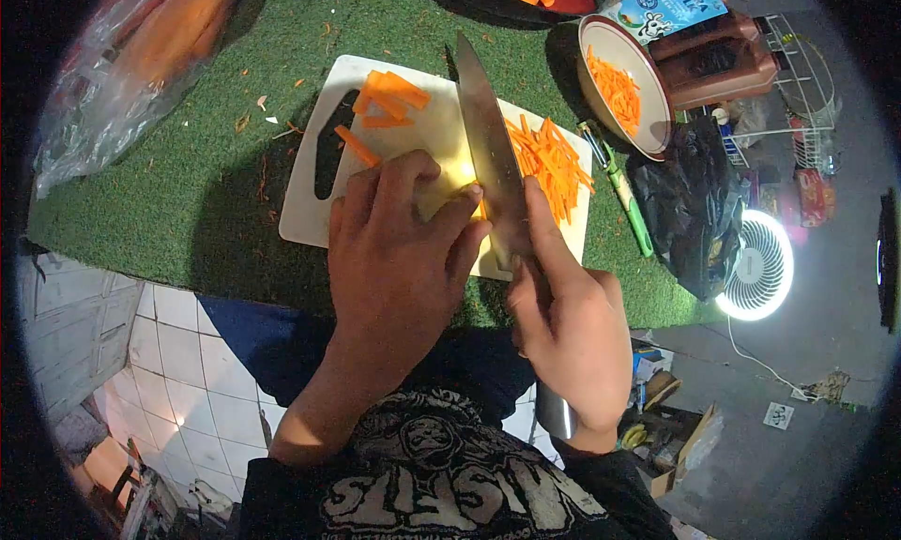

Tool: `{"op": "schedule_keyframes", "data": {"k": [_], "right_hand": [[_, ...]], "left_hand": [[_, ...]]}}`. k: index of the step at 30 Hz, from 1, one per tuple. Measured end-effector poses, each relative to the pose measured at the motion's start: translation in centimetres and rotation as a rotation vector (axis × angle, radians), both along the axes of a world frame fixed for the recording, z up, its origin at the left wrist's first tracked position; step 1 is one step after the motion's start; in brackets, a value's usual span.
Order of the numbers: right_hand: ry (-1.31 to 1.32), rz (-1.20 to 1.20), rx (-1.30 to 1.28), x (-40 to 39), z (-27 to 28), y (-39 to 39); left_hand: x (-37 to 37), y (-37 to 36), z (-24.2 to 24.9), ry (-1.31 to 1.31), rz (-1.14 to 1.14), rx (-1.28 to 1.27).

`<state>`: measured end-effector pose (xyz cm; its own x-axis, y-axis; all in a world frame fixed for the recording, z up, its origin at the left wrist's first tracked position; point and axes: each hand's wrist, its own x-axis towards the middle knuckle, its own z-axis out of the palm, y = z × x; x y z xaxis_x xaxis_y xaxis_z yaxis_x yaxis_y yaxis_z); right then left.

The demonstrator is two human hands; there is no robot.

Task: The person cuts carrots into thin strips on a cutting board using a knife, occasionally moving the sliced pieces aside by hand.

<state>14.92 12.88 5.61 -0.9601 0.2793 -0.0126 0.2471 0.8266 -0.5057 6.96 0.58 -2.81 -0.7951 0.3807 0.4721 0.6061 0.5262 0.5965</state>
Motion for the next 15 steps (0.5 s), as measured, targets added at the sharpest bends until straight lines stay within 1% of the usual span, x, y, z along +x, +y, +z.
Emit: {"op": "schedule_keyframes", "data": {"k": [5, 9, 12, 15], "right_hand": [[-0.030, 0.022, 0.014, -0.3, 0.4, 0.3], [-0.087, -0.004, -0.017, -0.4, 0.8, 0.0], [-0.091, 0.018, 0.050, -0.4, 0.8, 0.0], [-0.003, 0.050, 0.064, -0.1, -0.2, 0.0]], "left_hand": [[-0.2, 0.0, 0.0, -0.021, -0.019, 0.007], [-0.2, 0.1, -0.2, 0.014, -0.008, 0.005], [-0.2, 0.0, 0.0, 0.000, -0.012, -0.008], [-0.2, 0.0, 0.3, -0.027, -0.015, -0.022]]}}
